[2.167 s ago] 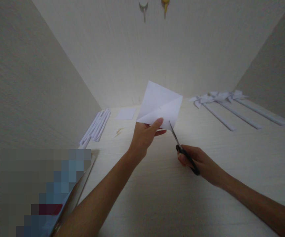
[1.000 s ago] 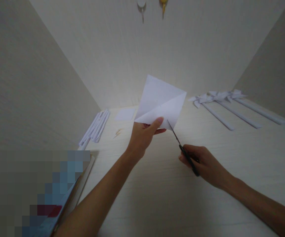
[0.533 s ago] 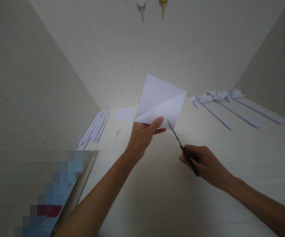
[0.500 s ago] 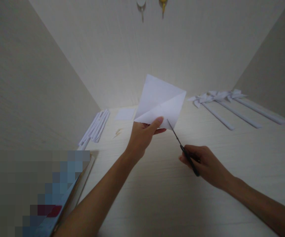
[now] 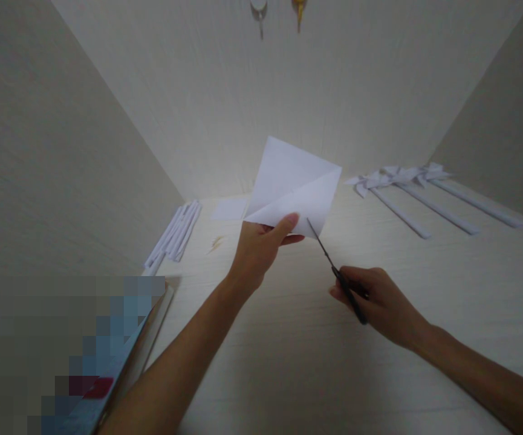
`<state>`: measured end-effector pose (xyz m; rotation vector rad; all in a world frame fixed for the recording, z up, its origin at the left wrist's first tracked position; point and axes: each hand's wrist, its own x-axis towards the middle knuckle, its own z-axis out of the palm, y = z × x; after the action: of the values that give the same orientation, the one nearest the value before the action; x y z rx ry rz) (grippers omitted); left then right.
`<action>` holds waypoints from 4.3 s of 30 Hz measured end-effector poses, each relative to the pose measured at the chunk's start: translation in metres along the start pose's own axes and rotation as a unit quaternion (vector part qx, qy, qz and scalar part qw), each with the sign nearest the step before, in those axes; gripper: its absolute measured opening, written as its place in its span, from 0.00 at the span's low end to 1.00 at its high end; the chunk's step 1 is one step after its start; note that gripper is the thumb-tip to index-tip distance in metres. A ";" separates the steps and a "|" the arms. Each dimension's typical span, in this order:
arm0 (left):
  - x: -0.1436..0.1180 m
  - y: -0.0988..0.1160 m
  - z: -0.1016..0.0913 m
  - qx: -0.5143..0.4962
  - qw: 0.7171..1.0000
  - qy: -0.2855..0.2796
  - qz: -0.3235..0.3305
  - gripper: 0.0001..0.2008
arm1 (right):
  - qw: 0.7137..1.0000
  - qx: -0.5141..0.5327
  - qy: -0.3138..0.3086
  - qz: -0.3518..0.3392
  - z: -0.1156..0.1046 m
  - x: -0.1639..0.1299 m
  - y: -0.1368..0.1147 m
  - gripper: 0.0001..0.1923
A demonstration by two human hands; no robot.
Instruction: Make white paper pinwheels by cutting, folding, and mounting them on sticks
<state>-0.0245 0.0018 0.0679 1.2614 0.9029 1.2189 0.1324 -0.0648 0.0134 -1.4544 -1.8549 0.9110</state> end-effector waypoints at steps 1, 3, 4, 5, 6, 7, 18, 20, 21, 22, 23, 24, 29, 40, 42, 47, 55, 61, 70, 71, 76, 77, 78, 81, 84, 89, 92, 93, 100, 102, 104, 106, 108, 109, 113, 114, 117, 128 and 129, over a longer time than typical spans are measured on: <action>0.000 0.000 0.000 0.001 1.000 0.000 -0.002 0.15 | 1.000 0.001 0.000 0.000 0.000 0.000 0.000 0.18; 0.000 0.001 0.000 0.003 1.000 0.003 -0.004 0.14 | 1.000 -0.001 0.001 0.000 -0.001 -0.001 0.000 0.18; 0.000 0.001 0.000 0.004 1.000 0.004 -0.005 0.14 | 1.000 -0.003 0.001 0.000 -0.001 0.000 0.000 0.18; 0.000 0.001 0.000 0.005 1.000 0.005 -0.005 0.14 | 1.000 -0.005 0.003 -0.001 -0.001 0.000 0.000 0.18; 0.000 0.001 0.000 0.007 1.000 0.006 -0.006 0.14 | 1.000 -0.008 0.004 -0.002 -0.001 0.000 0.000 0.18; 0.000 0.001 0.000 0.009 1.000 0.009 -0.006 0.14 | 1.000 -0.009 0.005 -0.003 -0.001 0.000 0.001 0.18; -0.002 0.004 0.001 0.018 1.000 -0.004 -0.018 0.18 | 1.000 0.016 -0.008 -0.006 -0.001 -0.001 0.001 0.18; -0.003 0.004 0.002 0.021 1.000 -0.006 -0.022 0.18 | 1.000 0.016 -0.006 -0.006 -0.001 -0.001 0.001 0.18; -0.003 0.004 0.002 0.021 0.999 -0.009 -0.023 0.17 | 1.000 0.014 -0.004 -0.006 -0.001 -0.001 0.001 0.18; -0.003 0.003 0.002 0.022 0.999 -0.011 -0.023 0.17 | 1.000 0.013 -0.002 -0.006 -0.001 -0.001 0.001 0.18; -0.004 0.003 0.003 0.022 0.999 -0.012 -0.024 0.17 | 1.000 0.012 -0.002 -0.007 -0.001 0.000 0.000 0.18; -0.004 0.003 0.003 0.023 0.999 -0.012 -0.025 0.17 | 1.000 0.013 -0.002 -0.008 -0.001 0.000 0.000 0.18; -0.005 0.002 0.005 0.018 0.999 -0.014 -0.028 0.16 | 1.000 0.019 -0.004 -0.004 -0.002 0.000 -0.002 0.17; -0.006 0.003 0.004 0.013 1.000 -0.014 -0.025 0.15 | 1.000 0.005 0.002 -0.014 -0.003 -0.001 -0.002 0.18; -0.006 0.003 0.004 0.018 0.999 -0.012 -0.026 0.15 | 1.000 0.000 0.006 -0.018 -0.003 -0.001 -0.002 0.18; -0.005 0.003 0.003 0.017 0.999 -0.016 -0.029 0.15 | 1.000 0.000 0.009 -0.021 -0.003 -0.001 -0.002 0.19; -0.006 0.004 0.005 0.013 1.000 -0.004 -0.028 0.16 | 1.000 -0.015 0.015 -0.019 -0.004 -0.001 -0.003 0.18; -0.006 0.004 0.003 0.012 1.000 -0.011 -0.025 0.19 | 1.000 -0.011 0.015 -0.019 -0.004 -0.001 -0.003 0.19; -0.006 0.004 0.003 0.039 0.999 -0.019 -0.027 0.11 | 1.000 -0.012 0.007 -0.010 -0.004 -0.001 -0.002 0.18; -0.007 0.004 0.003 0.042 0.999 -0.020 -0.027 0.12 | 1.000 -0.010 0.007 -0.008 -0.004 -0.001 -0.002 0.18; -0.008 0.004 0.003 0.046 0.998 -0.026 -0.026 0.11 | 1.000 0.008 0.002 -0.012 -0.004 -0.001 -0.004 0.18; -0.008 0.004 0.003 0.047 0.998 -0.028 -0.025 0.10 | 1.000 0.009 0.002 -0.014 -0.004 -0.001 -0.004 0.18; -0.008 0.004 0.003 0.047 0.998 -0.030 -0.023 0.10 | 1.000 0.009 0.001 -0.015 -0.004 -0.001 -0.004 0.18; -0.007 0.003 0.002 0.057 0.998 -0.034 -0.018 0.11 | 1.000 0.006 0.000 -0.012 -0.005 -0.002 -0.004 0.18; -0.007 0.002 0.002 0.067 0.997 -0.035 -0.015 0.13 | 1.000 0.012 -0.001 -0.006 -0.005 -0.002 -0.003 0.18; -0.008 0.002 0.002 0.076 0.996 -0.040 -0.007 0.14 | 1.000 0.012 -0.001 -0.009 -0.005 -0.002 -0.003 0.19; -0.008 0.002 0.002 0.084 0.996 -0.036 -0.009 0.13 | 1.000 0.013 -0.002 -0.012 -0.005 -0.002 -0.003 0.18; -0.008 0.002 0.002 0.086 0.996 -0.036 -0.008 0.13 | 1.000 0.012 -0.002 -0.013 -0.005 -0.002 -0.002 0.18; -0.008 0.002 0.003 0.086 0.996 -0.038 -0.004 0.12 | 1.000 0.003 0.003 -0.018 -0.005 -0.001 -0.002 0.18; -0.009 0.002 0.003 0.085 0.996 -0.040 -0.005 0.13 | 1.000 0.003 0.002 -0.022 -0.005 -0.002 -0.002 0.18; -0.009 0.002 0.003 0.086 0.995 -0.040 -0.006 0.13 | 1.000 0.001 0.005 -0.025 -0.005 -0.002 -0.003 0.18; -0.008 0.002 0.003 0.085 0.996 -0.039 -0.007 0.13 | 1.000 0.000 0.009 -0.028 -0.005 -0.003 -0.003 0.18; -0.008 0.002 0.002 0.082 0.996 -0.040 -0.007 0.13 | 1.000 0.000 0.011 -0.029 -0.005 -0.003 -0.002 0.17; -0.008 0.002 0.002 0.080 0.996 -0.041 -0.008 0.13 | 0.999 0.000 0.011 -0.030 -0.005 -0.003 -0.002 0.17; -0.008 0.003 0.002 0.076 0.996 -0.042 -0.007 0.12 | 0.999 -0.009 0.016 -0.034 -0.006 -0.003 -0.002 0.18; -0.008 0.003 0.002 0.075 0.996 -0.041 -0.006 0.12 | 0.999 -0.012 0.018 -0.034 -0.006 -0.003 -0.001 0.18; -0.009 0.003 0.003 0.073 0.997 -0.041 -0.004 0.11 | 0.999 -0.014 0.017 -0.033 -0.005 -0.003 -0.002 0.18; -0.008 0.002 0.002 0.076 0.996 -0.050 -0.008 0.12 | 0.999 -0.023 0.016 -0.038 -0.006 -0.003 -0.003 0.17; -0.008 0.002 0.002 0.077 0.996 -0.049 -0.008 0.12 | 0.999 -0.023 0.016 -0.038 -0.007 -0.003 -0.003 0.18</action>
<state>-0.0244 -0.0065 0.0693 1.4221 0.9473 1.0806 0.1368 -0.0672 0.0193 -1.4077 -1.9046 0.8102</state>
